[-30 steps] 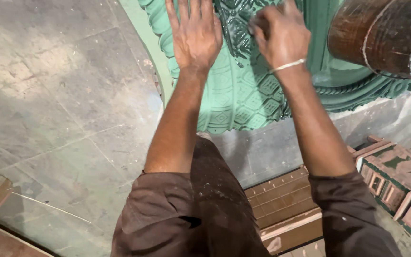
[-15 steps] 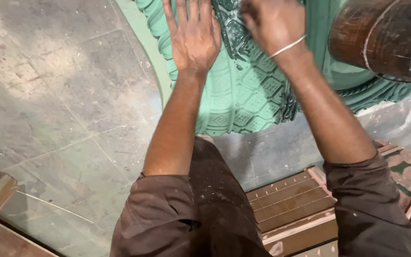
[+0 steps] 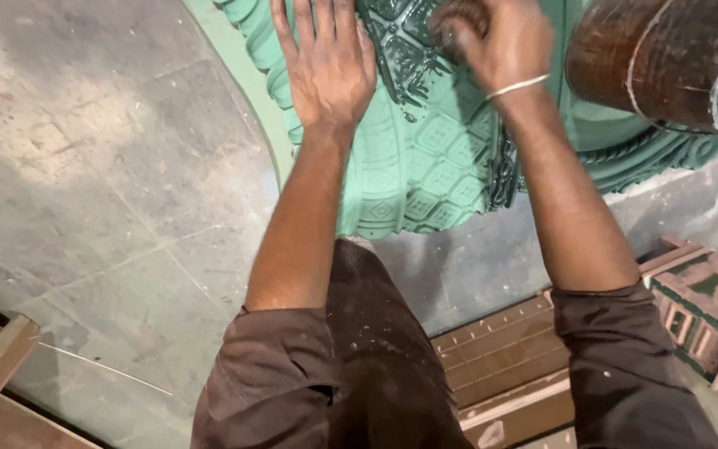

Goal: The person applies dark green paint to the carved edges and patterned surfaces of a light green furniture piece using a cloth. They repeatedly dip the cloth into a paint can and rub the paint into the details of the object.

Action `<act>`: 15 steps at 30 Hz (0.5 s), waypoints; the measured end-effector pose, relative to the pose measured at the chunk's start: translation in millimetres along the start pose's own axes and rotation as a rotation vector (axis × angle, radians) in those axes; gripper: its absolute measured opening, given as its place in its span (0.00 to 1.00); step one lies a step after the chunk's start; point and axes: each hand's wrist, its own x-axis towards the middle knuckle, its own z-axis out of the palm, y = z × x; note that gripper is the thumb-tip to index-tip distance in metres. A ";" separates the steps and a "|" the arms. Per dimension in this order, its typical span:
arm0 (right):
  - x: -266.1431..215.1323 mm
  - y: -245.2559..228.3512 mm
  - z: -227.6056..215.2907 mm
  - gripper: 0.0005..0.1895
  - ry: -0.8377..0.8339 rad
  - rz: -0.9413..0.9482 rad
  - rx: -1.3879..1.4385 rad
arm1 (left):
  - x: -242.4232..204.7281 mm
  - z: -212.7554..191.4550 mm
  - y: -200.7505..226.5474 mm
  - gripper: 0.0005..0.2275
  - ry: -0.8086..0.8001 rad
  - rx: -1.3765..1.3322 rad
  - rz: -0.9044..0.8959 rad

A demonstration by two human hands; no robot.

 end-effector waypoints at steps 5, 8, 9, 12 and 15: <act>-3.5 -2.5 -12.5 0.12 0.100 -0.128 -0.118 | 2.6 3.6 -1.5 0.18 -0.006 -0.007 0.013; -14.8 -14.0 -17.2 0.13 0.076 -0.259 -0.151 | 0.7 3.3 -1.6 0.17 -0.045 0.005 -0.010; -14.5 -14.4 -17.9 0.11 0.048 -0.256 -0.175 | -0.2 2.1 -1.7 0.17 -0.039 -0.006 -0.007; -3.2 -3.6 -21.3 0.05 -0.021 -0.162 -0.156 | 2.7 -0.5 -0.7 0.17 -0.011 -0.019 0.010; 9.8 14.3 -17.4 0.06 -0.021 -0.059 -0.053 | 3.8 -0.6 -0.2 0.18 0.003 -0.002 0.014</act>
